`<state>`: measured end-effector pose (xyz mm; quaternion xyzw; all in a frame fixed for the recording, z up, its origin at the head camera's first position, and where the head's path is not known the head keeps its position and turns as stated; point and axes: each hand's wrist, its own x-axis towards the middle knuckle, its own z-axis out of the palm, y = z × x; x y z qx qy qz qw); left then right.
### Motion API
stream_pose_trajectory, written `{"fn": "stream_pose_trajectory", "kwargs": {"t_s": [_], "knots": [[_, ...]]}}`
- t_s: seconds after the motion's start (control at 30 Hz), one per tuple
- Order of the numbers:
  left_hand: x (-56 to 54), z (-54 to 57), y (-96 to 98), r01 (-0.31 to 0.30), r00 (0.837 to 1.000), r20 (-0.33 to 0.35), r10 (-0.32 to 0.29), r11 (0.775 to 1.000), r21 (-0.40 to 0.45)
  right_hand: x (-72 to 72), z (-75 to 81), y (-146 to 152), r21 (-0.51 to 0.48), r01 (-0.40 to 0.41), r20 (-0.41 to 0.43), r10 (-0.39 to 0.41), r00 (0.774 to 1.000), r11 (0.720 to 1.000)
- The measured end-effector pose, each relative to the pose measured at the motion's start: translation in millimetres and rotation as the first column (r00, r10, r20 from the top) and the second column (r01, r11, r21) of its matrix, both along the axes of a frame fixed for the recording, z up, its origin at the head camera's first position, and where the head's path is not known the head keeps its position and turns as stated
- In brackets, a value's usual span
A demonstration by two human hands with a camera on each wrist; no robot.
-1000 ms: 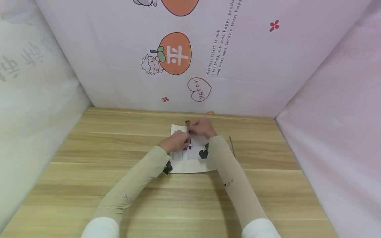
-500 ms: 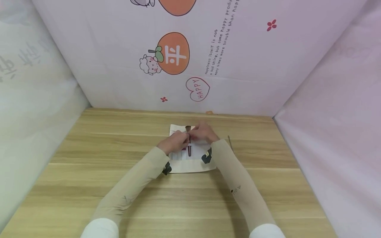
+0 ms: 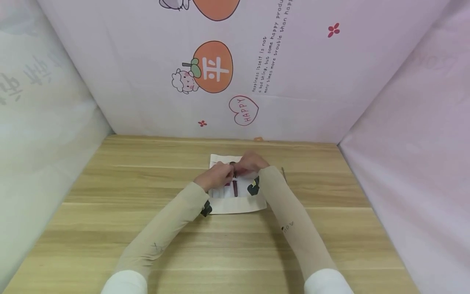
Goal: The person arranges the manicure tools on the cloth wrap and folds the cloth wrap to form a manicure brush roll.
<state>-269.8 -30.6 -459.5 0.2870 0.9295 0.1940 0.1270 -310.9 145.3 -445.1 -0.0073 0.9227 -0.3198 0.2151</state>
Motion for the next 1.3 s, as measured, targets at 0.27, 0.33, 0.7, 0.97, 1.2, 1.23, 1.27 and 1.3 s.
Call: {"fn": "stream_pose_trajectory", "kwargs": {"t_s": [0.27, 0.33, 0.7, 0.97, 1.2, 1.23, 1.27, 1.3], "knots": [[2.6, 1.3, 2.2, 0.026, 1.0, -0.011, -0.026, 0.999, 0.022, -12.4, -8.7, -6.1, 0.046, 0.072, -0.063, -0.069, 0.996, 0.996], [2.8, 1.4, 1.6, 0.028, 0.999, -0.02, -0.027, 0.999, 0.027, -12.3, -9.4, -6.1, -0.007, 0.093, -0.059, -0.093, 0.994, 0.996], [3.2, 5.4, -4.3, 0.036, 0.999, -0.028, -0.034, 0.997, 0.062, -4.7, -3.0, 0.7, -0.231, 0.062, -0.052, -0.076, 0.996, 0.971], [0.0, 0.3, -6.4, 0.044, 0.999, -0.021, -0.042, 0.995, 0.092, 1.9, -1.6, 7.4, -0.162, -0.016, -0.012, 0.014, 1.0, 0.987], [0.2, -0.3, -7.7, 0.033, 0.999, 0.0, -0.033, 0.993, 0.114, 4.4, 1.5, 4.5, -0.213, -0.05, 0.055, 0.063, 0.996, 0.976], [0.6, 0.0, -7.9, 0.029, 1.0, 0.005, -0.03, 0.993, 0.114, 4.2, 1.5, 4.0, -0.21, -0.058, 0.063, 0.073, 0.995, 0.976], [0.7, 0.1, -8.0, 0.026, 1.0, 0.008, -0.027, 0.993, 0.115, 4.0, 1.3, 3.5, -0.203, -0.069, 0.071, 0.085, 0.994, 0.977], [0.9, 0.1, -8.2, 0.022, 1.0, 0.01, -0.024, 0.993, 0.115, 3.8, 1.0, 3.0, -0.196, -0.079, 0.077, 0.096, 0.992, 0.977]]}}
